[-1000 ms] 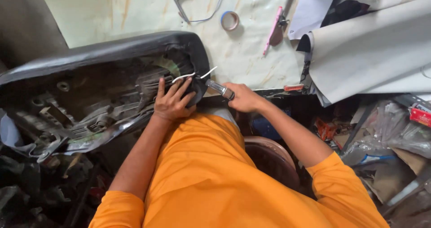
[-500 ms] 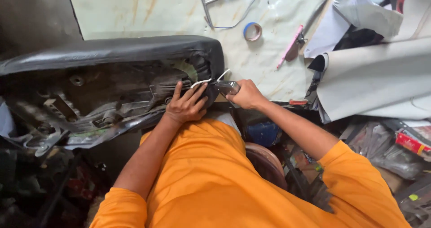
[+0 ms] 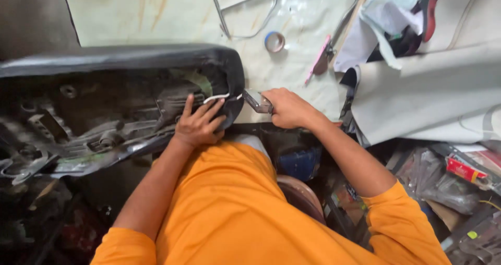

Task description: Repairing or reupholstering a motorcycle seat by stretching and stapling black material onto the frame.

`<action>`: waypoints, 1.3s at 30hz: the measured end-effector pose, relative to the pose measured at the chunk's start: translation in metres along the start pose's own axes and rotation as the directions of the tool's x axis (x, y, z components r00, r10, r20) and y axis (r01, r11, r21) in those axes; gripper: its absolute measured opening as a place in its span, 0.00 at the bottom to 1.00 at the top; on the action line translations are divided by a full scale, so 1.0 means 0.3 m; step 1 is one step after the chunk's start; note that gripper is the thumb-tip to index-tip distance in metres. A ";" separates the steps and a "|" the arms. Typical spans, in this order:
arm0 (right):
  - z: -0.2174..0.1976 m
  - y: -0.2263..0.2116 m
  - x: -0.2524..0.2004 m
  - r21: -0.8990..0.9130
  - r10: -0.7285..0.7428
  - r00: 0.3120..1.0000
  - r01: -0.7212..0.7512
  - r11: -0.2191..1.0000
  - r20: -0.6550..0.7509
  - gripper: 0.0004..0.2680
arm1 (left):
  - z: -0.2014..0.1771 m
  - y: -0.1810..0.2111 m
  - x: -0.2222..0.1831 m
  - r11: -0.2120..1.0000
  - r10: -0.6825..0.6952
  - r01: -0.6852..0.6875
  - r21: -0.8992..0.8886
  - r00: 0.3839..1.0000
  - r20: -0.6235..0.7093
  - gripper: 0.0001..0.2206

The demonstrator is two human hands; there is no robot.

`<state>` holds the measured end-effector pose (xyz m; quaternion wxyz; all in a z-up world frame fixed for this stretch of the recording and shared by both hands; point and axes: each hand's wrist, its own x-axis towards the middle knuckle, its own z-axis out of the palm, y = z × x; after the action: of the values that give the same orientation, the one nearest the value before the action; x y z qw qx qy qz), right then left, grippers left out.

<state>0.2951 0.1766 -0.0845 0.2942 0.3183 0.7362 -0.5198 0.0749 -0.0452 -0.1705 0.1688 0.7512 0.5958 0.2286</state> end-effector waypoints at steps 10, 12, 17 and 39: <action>-0.047 -0.094 0.159 -0.354 0.050 0.997 -0.024 0.935 0.063 0.11 | 0.004 0.026 -0.033 1.000 -0.029 0.029 -0.012 0.999 -0.015 0.16; -0.050 -0.076 0.191 -0.373 0.051 0.998 -0.032 0.927 0.040 0.09 | 0.025 0.001 -0.026 1.000 -0.016 0.016 -0.001 0.999 -0.028 0.16; -0.011 -0.024 0.210 -0.489 0.033 0.999 -0.019 0.872 0.019 0.09 | 0.036 -0.012 -0.030 1.000 -0.018 0.018 -0.006 0.999 -0.037 0.14; 0.363 -0.105 -0.052 -0.184 0.161 0.764 -0.344 0.921 -0.625 0.29 | -0.096 0.046 0.021 0.998 -0.021 0.023 -0.061 0.999 0.046 0.08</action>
<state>0.2917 0.0623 -0.0855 0.1577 0.5167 0.8080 -0.2350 0.0718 -0.0429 -0.1383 0.2077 0.7440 0.5928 0.2278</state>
